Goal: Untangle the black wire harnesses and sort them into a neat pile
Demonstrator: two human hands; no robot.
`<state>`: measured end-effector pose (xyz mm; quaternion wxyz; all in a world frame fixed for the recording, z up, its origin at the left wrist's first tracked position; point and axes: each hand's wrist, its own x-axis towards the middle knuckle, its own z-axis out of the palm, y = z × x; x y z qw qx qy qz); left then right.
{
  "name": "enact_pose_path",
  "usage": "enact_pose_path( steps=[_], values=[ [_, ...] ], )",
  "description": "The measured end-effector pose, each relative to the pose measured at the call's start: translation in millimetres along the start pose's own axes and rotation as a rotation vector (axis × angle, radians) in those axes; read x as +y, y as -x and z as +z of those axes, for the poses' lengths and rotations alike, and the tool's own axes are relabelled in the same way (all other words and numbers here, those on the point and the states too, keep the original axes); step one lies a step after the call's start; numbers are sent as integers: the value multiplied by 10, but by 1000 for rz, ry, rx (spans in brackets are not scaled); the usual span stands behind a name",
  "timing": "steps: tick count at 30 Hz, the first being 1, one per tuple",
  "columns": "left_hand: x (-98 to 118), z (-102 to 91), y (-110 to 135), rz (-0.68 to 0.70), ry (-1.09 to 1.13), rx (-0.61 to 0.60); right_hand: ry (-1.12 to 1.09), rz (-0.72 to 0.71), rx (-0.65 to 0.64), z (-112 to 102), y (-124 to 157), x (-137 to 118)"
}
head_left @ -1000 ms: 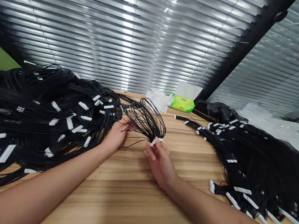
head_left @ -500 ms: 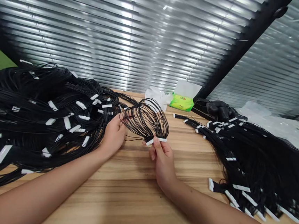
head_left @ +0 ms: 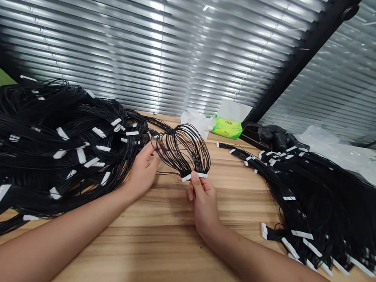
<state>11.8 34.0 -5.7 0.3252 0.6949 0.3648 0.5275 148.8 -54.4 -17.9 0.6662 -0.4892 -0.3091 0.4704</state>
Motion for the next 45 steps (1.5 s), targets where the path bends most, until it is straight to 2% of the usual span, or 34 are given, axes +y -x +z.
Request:
enact_pose_path(
  steps=[3,8,12,15,17,20,23,27,36,45],
  values=[
    [-25,21,4,-37,31,-25,0,7,2,-7,-1,6],
    [-103,48,-6,-146,171,86,-1,16,6,-20,-5,22],
    [-145,52,-10,-170,171,12,-4,10,7,-12,-6,17],
    [-161,40,-14,-174,77,-26,-12,16,14,-7,-11,11],
    [-148,30,-13,-132,-42,1,-21,20,22,-10,-20,15],
    [-78,16,7,4,-244,43,-34,11,35,-18,-46,29],
    [26,16,49,92,-341,-13,-38,-4,52,-20,-70,39],
    [111,32,94,134,-227,-110,-27,-11,48,-14,-78,39],
    [139,52,87,51,-2,-98,-13,-28,23,-12,-56,29],
    [148,59,94,-39,-7,-128,0,-15,33,-22,-67,47]
  ],
)
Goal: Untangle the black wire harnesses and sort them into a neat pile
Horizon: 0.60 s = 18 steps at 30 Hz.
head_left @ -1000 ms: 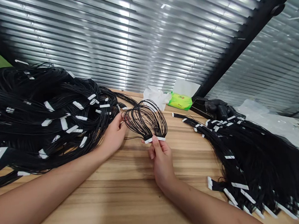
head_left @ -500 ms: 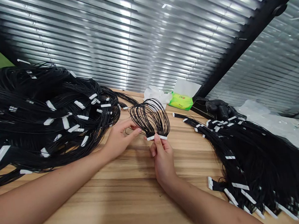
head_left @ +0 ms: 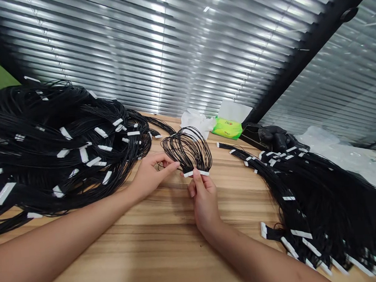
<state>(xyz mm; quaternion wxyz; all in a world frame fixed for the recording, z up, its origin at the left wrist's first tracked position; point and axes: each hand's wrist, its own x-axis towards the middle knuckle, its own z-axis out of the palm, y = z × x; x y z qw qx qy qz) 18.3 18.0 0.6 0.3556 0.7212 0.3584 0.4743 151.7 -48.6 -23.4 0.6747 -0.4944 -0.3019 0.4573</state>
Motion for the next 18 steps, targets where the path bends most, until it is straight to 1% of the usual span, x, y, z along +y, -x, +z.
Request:
enact_pose_path(
  steps=[5,11,15,18],
  values=[
    [23,0,19,107,-108,87,14,-15,2,-1,1,5],
    [39,-6,30,170,-177,112,24,-13,13,11,5,-9],
    [-8,-17,29,239,-270,79,20,-10,13,14,5,-17],
    [-40,-44,25,326,-365,30,11,-11,12,10,0,-17]
  ],
)
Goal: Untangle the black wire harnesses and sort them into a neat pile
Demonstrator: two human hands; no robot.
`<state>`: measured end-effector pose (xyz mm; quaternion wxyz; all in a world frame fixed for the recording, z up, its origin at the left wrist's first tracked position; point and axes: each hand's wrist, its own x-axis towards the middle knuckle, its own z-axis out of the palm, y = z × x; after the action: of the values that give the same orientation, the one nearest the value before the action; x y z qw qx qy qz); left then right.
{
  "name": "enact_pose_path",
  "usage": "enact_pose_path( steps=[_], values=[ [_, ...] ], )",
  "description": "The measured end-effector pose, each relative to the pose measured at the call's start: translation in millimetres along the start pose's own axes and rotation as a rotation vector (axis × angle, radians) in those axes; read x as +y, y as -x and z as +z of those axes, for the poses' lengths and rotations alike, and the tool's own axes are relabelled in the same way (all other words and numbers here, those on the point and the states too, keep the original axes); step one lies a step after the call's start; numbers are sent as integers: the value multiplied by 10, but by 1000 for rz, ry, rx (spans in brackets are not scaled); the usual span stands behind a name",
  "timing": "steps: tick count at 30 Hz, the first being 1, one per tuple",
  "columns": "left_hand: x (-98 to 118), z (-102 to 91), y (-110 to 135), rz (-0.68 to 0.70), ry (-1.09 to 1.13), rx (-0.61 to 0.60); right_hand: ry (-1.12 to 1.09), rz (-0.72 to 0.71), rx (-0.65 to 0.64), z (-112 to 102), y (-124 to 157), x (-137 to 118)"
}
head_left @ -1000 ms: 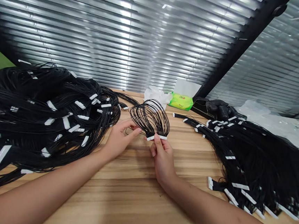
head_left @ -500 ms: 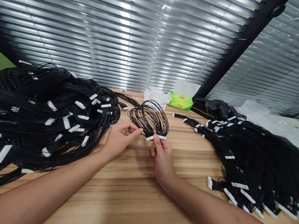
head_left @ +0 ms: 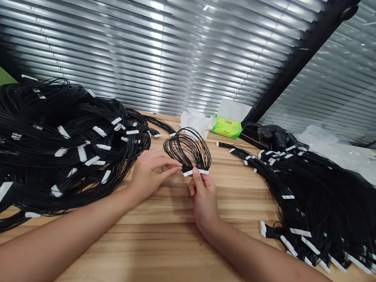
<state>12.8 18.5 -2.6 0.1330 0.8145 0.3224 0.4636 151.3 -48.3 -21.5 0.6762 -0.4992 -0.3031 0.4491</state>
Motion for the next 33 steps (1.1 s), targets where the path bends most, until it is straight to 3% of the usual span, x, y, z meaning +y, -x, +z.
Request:
enact_pose_path(
  steps=[6,11,16,19,21,23,27,33],
  values=[
    [-5,-73,-40,205,-181,-114,-5,31,17,-8,-6,7],
    [47,-66,-83,244,-311,-249,2,30,13,-6,0,5],
    [41,-57,-62,276,-405,-214,-9,31,21,0,-17,0],
    [3,-70,-25,337,-302,-215,-33,43,28,-4,-42,-5],
    [-30,-74,-2,297,-196,-251,-47,44,38,-6,-51,-17],
    [-69,-73,9,163,-126,-255,-59,45,38,-5,-48,-33],
    [-150,-64,-18,-130,-60,-149,-91,50,11,1,-17,-55],
    [-229,-14,-67,-259,-166,-22,-134,68,-47,12,33,-54]
  ],
)
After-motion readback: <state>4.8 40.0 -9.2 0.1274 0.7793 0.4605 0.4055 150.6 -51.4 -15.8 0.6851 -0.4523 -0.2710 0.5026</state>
